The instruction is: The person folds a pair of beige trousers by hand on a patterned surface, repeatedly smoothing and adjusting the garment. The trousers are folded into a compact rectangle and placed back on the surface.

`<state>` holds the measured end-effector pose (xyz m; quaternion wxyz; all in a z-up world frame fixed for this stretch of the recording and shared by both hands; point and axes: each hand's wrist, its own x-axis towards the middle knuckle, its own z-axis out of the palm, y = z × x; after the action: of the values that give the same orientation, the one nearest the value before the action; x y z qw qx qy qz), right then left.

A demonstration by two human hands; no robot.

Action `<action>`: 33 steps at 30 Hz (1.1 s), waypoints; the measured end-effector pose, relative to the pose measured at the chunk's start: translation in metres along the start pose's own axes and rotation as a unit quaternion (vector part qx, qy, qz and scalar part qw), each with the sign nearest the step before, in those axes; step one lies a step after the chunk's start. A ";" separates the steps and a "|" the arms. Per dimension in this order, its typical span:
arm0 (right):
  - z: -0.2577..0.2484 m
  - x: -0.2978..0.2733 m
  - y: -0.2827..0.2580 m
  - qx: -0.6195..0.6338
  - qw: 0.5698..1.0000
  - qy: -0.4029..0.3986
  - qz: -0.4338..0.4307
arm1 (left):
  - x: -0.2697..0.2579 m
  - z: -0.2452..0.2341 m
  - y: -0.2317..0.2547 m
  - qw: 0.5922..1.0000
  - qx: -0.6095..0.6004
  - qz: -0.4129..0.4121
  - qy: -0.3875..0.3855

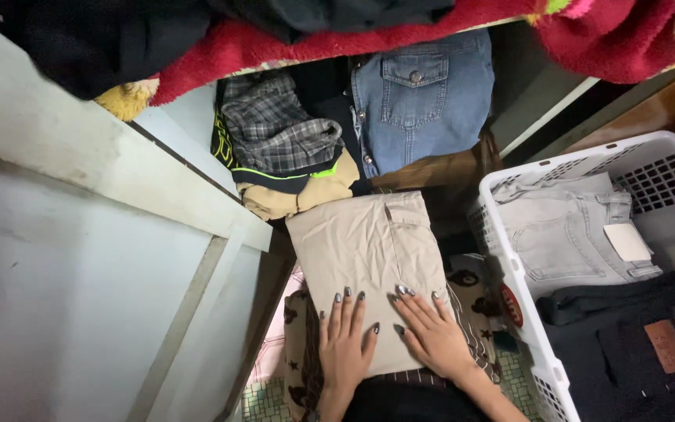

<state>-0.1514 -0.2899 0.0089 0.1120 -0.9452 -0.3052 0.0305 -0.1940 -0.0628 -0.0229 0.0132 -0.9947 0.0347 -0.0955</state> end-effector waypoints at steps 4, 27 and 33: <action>-0.007 -0.012 0.022 0.085 0.995 -0.018 0.041 | 0.000 -0.018 -0.016 0.994 -0.082 -0.042 -0.053; 0.001 0.093 0.027 0.036 0.979 0.120 0.160 | 0.062 -0.013 0.047 0.995 -0.090 0.029 -0.038; -0.001 0.076 0.024 0.062 0.977 0.080 0.187 | 0.060 0.000 0.048 0.998 -0.053 0.019 0.017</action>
<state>-0.0760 -0.2652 0.0047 0.1869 -0.9761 -0.1110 -0.0064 -0.1384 -0.1153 -0.0129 -0.0387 -0.9914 0.0592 -0.1105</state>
